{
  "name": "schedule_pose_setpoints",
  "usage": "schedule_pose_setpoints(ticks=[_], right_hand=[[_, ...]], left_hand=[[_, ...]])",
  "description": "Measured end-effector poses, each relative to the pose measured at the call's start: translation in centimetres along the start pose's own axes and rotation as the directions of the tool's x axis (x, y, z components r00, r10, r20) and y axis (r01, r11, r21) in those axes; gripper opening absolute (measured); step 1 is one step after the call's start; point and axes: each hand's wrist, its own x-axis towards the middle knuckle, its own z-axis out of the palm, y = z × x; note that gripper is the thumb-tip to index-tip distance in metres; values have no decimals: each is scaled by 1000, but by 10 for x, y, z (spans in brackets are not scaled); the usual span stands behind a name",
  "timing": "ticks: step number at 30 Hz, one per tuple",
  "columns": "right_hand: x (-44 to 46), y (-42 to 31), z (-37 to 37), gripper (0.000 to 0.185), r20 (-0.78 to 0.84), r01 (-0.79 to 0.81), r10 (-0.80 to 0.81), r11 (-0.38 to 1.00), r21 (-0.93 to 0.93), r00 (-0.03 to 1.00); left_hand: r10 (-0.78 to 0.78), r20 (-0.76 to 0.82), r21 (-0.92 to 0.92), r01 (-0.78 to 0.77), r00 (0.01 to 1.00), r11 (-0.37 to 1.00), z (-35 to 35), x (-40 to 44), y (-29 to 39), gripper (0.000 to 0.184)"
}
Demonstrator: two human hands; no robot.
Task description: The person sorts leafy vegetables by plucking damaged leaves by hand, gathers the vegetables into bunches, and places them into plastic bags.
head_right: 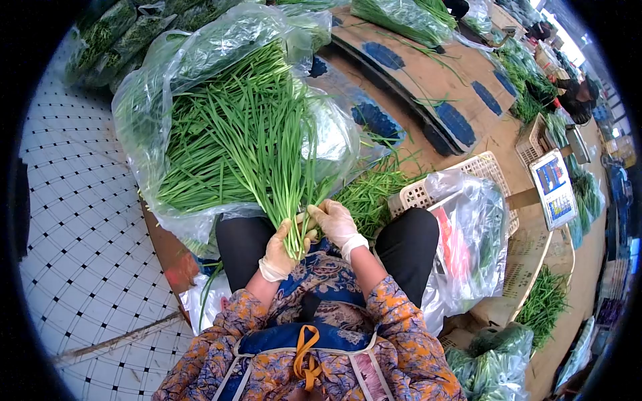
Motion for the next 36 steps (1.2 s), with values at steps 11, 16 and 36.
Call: schedule_pose_setpoints(ticks=[11,16,36], right_hand=[[0,-21,10,32,-8,59,-61,984,-171,998],[0,-2,9,16,15,-61,59,965,254,998],[16,-13,15,20,18,-89,89,912,400,996]], left_hand=[[83,-210,200,-41,974,979,-1,-2,-4,29],[62,-149,87,-49,987,995,8,-2,-3,32],[89,-259,66,-75,962,995,3,1,-2,21]])
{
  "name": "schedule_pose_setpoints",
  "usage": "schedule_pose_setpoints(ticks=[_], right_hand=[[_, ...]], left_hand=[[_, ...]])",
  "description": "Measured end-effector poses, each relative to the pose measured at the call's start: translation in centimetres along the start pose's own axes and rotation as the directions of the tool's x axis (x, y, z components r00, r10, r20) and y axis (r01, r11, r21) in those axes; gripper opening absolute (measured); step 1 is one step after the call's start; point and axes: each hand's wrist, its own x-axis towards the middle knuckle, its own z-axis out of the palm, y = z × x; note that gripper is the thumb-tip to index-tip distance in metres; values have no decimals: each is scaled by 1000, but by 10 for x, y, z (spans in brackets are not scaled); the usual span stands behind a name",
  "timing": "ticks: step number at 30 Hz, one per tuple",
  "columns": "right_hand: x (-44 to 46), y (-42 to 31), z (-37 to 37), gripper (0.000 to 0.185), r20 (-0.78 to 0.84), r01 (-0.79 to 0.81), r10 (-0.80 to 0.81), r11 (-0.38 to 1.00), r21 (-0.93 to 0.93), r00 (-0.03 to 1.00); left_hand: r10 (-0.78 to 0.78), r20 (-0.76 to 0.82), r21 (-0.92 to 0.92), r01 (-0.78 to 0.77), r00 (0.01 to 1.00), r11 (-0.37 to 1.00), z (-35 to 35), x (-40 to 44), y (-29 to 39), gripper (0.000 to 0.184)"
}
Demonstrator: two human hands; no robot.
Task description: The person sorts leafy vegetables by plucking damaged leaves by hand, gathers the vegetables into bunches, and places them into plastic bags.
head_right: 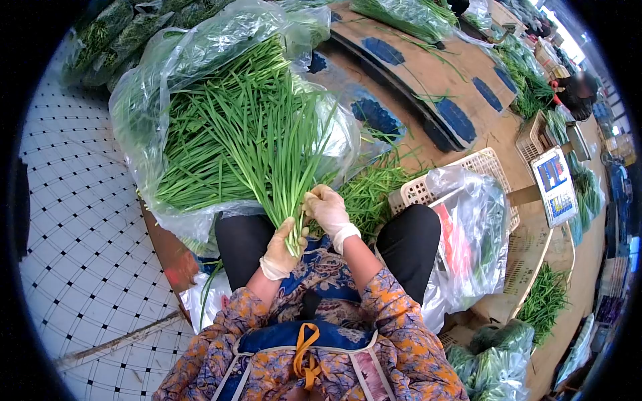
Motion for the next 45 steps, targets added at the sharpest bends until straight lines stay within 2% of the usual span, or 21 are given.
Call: schedule_pose_setpoints(ticks=[2,4,5,10,13,16,18,23,26,27,32,33,34,35,36,38,39,40,42,44,45], right_hand=[[1,-1,-2,24,-8,-15,14,999,-50,1000],[-3,-8,0,35,-56,46,-82,878,-476,995],[-8,-19,2,37,-17,28,-47,818,-574,999],[-12,-29,4,31,36,98,-112,618,-780,993],[-12,-39,8,32,17,262,-424,528,-808,905],[-1,-48,19,36,117,265,-351,410,-873,929],[4,-45,23,38,150,198,-168,325,-925,974],[-6,-31,16,24,145,326,-330,597,-734,933],[-41,-42,17,21,232,441,-380,682,-583,895],[-50,-42,16,19,288,544,-475,596,-591,832],[-55,-26,4,15,271,498,-417,732,-466,867],[-50,-21,2,16,128,381,-362,902,-204,924],[-45,-17,0,17,13,254,-257,962,99,966],[-42,-14,-2,16,-12,247,-252,938,244,968],[-47,-20,-4,16,-8,248,-253,938,244,967],[-60,-30,-6,14,126,351,-329,903,-250,936],[-62,-22,-3,15,183,319,-293,939,-132,938],[-66,-18,-3,14,278,321,-288,943,-83,916],[-77,-21,-4,13,319,387,-313,900,-200,894],[-89,-36,-13,10,328,440,-340,843,-309,881],[-96,-47,-19,10,242,332,-304,940,-83,921]], left_hand=[[9,-10,23,-9,1000,1000,-6,4,-3,20],[61,-84,74,-55,995,996,-8,5,-7,20],[58,-82,77,-52,995,996,-8,5,-7,20],[60,-88,75,-54,994,996,-5,1,-5,19],[94,-63,148,-84,994,985,-11,4,-8,21],[134,-75,239,-113,988,965,-5,2,-9,24],[137,-67,283,-113,988,952,-7,4,-10,27],[164,-49,332,-139,985,933,-12,6,-8,27],[186,20,293,-184,982,938,-15,11,-14,27],[216,63,268,-225,974,937,-15,13,-16,29],[208,100,259,-227,973,939,-2,4,-10,32],[118,139,246,-150,983,958,-7,4,-5,31],[29,179,236,-72,983,969,-10,4,-2,30],[25,196,194,-63,980,979,14,-6,3,28],[29,196,193,-68,980,979,14,-6,5,28],[-61,272,-53,78,960,996,13,-8,9,32],[-31,385,-89,71,923,994,8,-3,7,35],[-29,387,-91,70,922,993,6,-1,5,35],[-18,133,274,-20,991,962,14,-4,4,34],[11,136,282,-49,991,958,8,1,5,33],[13,199,295,-72,980,953,-5,10,6,33]])
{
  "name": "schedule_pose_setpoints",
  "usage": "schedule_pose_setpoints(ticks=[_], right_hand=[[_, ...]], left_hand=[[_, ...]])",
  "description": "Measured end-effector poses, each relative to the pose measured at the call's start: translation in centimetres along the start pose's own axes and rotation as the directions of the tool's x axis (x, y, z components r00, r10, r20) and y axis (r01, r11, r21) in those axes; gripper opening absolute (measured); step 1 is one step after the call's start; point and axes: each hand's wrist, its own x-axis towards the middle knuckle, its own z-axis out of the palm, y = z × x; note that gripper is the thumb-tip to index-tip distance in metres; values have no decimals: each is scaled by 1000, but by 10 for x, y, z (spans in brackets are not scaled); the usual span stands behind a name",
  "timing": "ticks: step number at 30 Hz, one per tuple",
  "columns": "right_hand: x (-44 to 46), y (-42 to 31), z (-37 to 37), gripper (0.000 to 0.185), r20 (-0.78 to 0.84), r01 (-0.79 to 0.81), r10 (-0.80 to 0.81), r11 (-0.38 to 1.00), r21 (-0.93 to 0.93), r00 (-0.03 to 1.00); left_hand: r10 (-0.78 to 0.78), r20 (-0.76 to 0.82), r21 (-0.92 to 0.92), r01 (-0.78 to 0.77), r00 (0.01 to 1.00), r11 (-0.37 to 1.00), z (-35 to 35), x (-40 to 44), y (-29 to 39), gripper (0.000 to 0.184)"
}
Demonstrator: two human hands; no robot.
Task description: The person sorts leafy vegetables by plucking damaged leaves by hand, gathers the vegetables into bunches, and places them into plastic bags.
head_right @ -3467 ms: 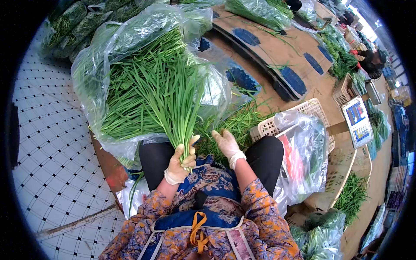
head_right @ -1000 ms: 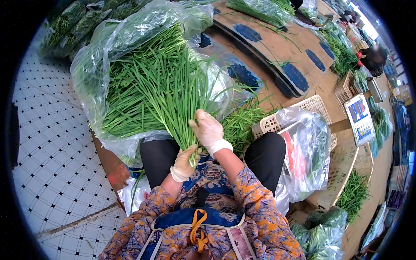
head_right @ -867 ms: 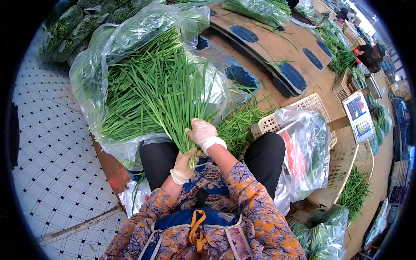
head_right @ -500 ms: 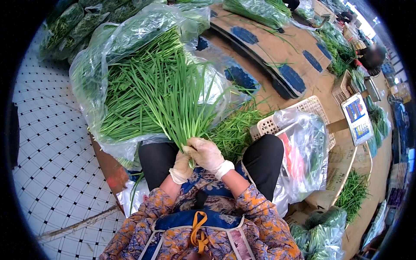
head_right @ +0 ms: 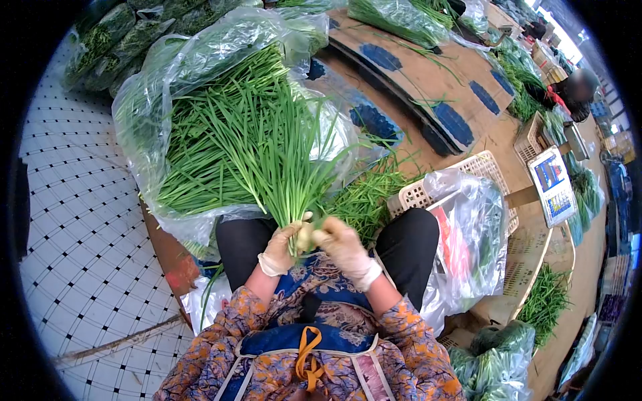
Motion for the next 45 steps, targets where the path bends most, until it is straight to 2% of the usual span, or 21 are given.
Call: schedule_pose_setpoints(ticks=[1,3,4,6,7,9,10,11,13,15,17,19,20,21,23,25,29,35,37,39,45], right_hand=[[-3,-6,-8,13,-68,-55,75,964,259,995],[-1,0,-28,16,-171,-3,57,954,301,984],[5,4,-42,23,-151,-145,130,985,-91,980],[11,23,-55,61,-190,-273,201,561,-782,961],[13,33,-55,84,-185,-339,333,494,-801,924],[19,46,-39,91,-92,-324,315,848,-419,945],[25,52,-24,80,-54,-224,218,955,-195,975],[32,52,-9,70,-44,-105,107,994,42,993],[40,48,-2,51,-148,-180,238,927,329,960],[43,46,-7,42,-264,-18,216,803,595,940],[38,42,-16,40,-228,-36,203,817,576,952],[30,39,-23,38,-181,-68,202,826,560,963],[26,32,-23,39,-128,-86,191,817,570,973],[23,25,-22,40,-70,-104,177,808,580,982],[26,11,-21,41,7,-144,174,796,588,985],[35,-2,-26,51,133,-206,164,887,413,977],[56,24,-23,41,-69,-62,83,963,264,994],[52,59,-33,33,-185,-267,240,953,-140,953],[44,58,-37,34,-157,-271,250,955,-123,955],[38,48,-36,34,-139,-364,390,914,180,910],[32,49,-38,27,-86,-385,416,890,245,905]], left_hand=[[22,61,15,-23,998,1000,-13,4,-6,34],[44,94,-4,-43,995,999,6,-1,1,36],[28,-35,93,-24,999,995,20,-6,3,35],[38,-176,277,13,984,961,31,-5,2,33],[36,-166,281,12,986,959,34,-3,2,33],[109,-213,621,48,971,783,40,-3,-3,30],[297,-64,746,-152,953,648,30,8,-20,34],[418,160,977,-204,894,62,40,1,-21,46],[467,342,938,-329,816,-112,54,-2,-31,59],[370,256,965,-213,893,-155,62,-6,-34,65],[245,105,966,-157,964,204,68,-9,-36,63],[273,192,918,-271,943,289,63,-10,-36,54],[-69,72,741,-8,995,672,61,-9,-28,47],[-417,89,429,343,905,836,60,-7,-21,39],[-418,125,382,345,900,857,66,-12,-15,24],[-206,60,511,148,977,847,71,-15,-10,17],[74,-190,571,49,979,819,72,-9,-6,14],[12,-181,287,41,983,957,44,-10,-12,21],[-22,-208,76,39,978,996,35,-10,-11,21],[-43,-227,64,59,973,996,36,-9,-8,21],[-52,-251,42,64,967,997,34,-2,-13,21]])
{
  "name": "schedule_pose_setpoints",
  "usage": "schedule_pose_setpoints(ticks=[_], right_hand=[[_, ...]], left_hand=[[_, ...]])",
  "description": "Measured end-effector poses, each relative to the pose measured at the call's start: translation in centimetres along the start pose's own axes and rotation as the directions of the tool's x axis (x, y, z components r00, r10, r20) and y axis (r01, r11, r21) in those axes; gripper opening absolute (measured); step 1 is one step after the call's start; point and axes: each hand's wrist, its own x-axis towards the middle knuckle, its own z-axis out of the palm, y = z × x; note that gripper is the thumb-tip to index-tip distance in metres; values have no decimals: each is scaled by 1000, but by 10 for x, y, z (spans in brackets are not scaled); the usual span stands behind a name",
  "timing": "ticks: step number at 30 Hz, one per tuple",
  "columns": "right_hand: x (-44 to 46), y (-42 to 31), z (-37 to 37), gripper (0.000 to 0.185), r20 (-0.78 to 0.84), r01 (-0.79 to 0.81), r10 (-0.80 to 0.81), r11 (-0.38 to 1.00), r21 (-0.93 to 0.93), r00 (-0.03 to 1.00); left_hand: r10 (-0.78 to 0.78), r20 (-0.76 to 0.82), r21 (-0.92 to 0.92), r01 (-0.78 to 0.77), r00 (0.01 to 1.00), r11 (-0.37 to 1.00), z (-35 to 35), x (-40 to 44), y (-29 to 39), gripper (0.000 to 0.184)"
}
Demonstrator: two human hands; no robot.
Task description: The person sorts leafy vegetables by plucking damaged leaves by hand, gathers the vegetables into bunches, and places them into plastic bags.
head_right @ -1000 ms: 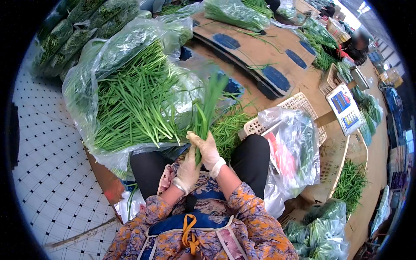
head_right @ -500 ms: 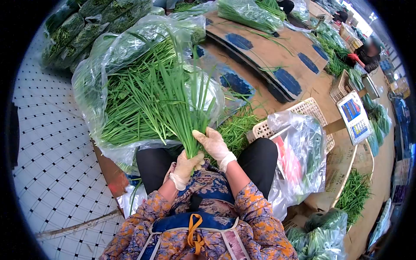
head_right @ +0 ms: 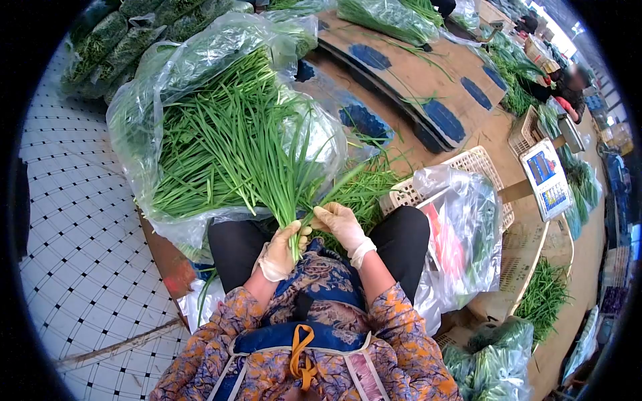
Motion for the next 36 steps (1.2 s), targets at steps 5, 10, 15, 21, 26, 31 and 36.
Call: schedule_pose_setpoints(ticks=[5,10,15,21,26,31,36], right_hand=[[8,20,4,18,14,67,-65,987,-145,998],[3,9,11,15,-28,67,-71,991,-116,997],[12,25,16,17,-3,153,-160,948,-280,987],[24,41,-24,25,-352,308,-352,935,-176,867],[18,12,-19,68,-99,-71,36,922,-380,994],[17,21,30,34,70,264,-265,964,19,962],[0,12,8,34,190,22,-93,938,345,977]], left_hand=[[47,44,18,-48,998,999,-7,4,-5,20],[63,46,-58,-60,997,997,-7,2,-3,24],[147,41,-21,-146,988,989,1,3,-9,19],[103,-129,27,-100,986,995,-1,1,5,13],[199,-123,234,-166,972,958,3,-2,-8,19],[363,79,566,-341,929,750,18,-12,-28,28],[-57,158,269,13,986,963,18,-20,-15,28]])
